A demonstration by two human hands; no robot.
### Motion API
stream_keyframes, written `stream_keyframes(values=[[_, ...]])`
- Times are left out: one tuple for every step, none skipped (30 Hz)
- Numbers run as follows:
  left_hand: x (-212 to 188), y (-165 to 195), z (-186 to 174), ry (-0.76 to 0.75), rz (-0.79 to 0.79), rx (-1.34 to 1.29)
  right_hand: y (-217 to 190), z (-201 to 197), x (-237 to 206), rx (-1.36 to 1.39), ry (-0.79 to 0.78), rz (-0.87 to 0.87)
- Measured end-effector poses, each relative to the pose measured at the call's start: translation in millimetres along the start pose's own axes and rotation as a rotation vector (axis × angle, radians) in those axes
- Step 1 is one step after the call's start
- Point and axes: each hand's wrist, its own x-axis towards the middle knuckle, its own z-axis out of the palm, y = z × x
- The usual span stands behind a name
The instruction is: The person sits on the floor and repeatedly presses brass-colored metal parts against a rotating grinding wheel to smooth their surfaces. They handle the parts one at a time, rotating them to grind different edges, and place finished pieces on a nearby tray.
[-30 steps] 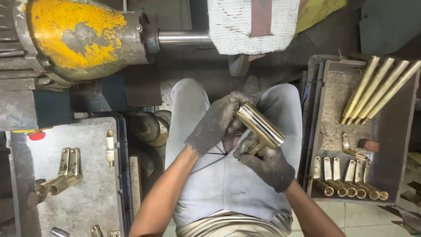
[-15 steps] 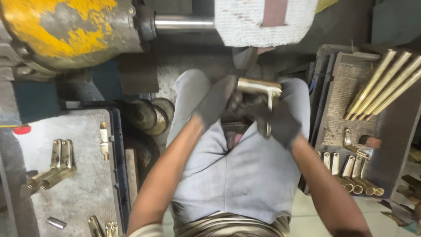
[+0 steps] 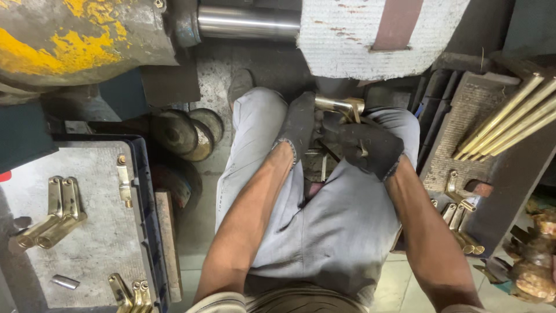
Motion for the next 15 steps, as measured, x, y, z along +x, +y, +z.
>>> stream_keyframes(values=[[0.0, 0.5, -0.1, -0.005, -0.009, -0.022, -0.4, 2.1, -0.5, 0.004, 0.02, 0.008], [0.1, 0.5, -0.1, -0.01, -0.018, -0.041, -0.4, 3.5, -0.9, -0.004, 0.025, 0.0], [0.8, 0.3, -0.2, -0.016, -0.025, -0.06, -0.3, 4.0, -1.2, -0.013, 0.029, -0.01], [1.8, -0.1, -0.6, -0.003, -0.016, -0.041, 0.2, 3.8, -1.3, -0.024, 0.029, -0.021], [2.9, -1.0, -0.5, 0.009, -0.007, -0.021, 0.5, 2.7, -1.5, -0.052, 0.013, -0.03], [3.8, -2.0, -0.3, 0.018, -0.001, 0.001, 1.0, 1.0, -1.6, -0.076, 0.0, -0.042], [4.4, -3.1, 0.8, 0.02, -0.004, 0.002, 1.1, -1.3, -2.2, -0.103, -0.012, -0.054], [4.6, -3.7, 3.1, 0.022, -0.004, -0.002, 0.9, -3.5, -2.8, -0.142, -0.095, -0.093], [3.1, -3.6, 4.5, 0.026, -0.003, -0.007, 1.0, -5.3, -3.9, -0.183, -0.179, -0.131], [-0.6, -2.6, 4.8, -0.005, 0.024, -0.007, 1.2, -6.6, -5.7, -0.221, -0.266, -0.171], [-5.1, 0.7, 4.9, -0.04, 0.054, 0.0, 2.1, -6.5, -7.5, -0.183, -0.222, -0.143], [-11.8, 4.9, 5.5, -0.076, 0.083, 0.009, 4.0, -5.5, -11.0, -0.142, -0.18, -0.117], [-20.9, 10.1, 5.3, -0.078, 0.074, 0.055, 5.9, -3.1, -14.3, -0.102, -0.141, -0.093], [-32.1, 16.4, 5.1, -0.085, 0.071, 0.105, 8.7, 0.6, -18.7, -0.15, -0.157, -0.159], [-44.2, 24.3, 5.3, -0.093, 0.069, 0.156, 13.4, 4.9, -25.3, -0.198, -0.171, -0.23]])
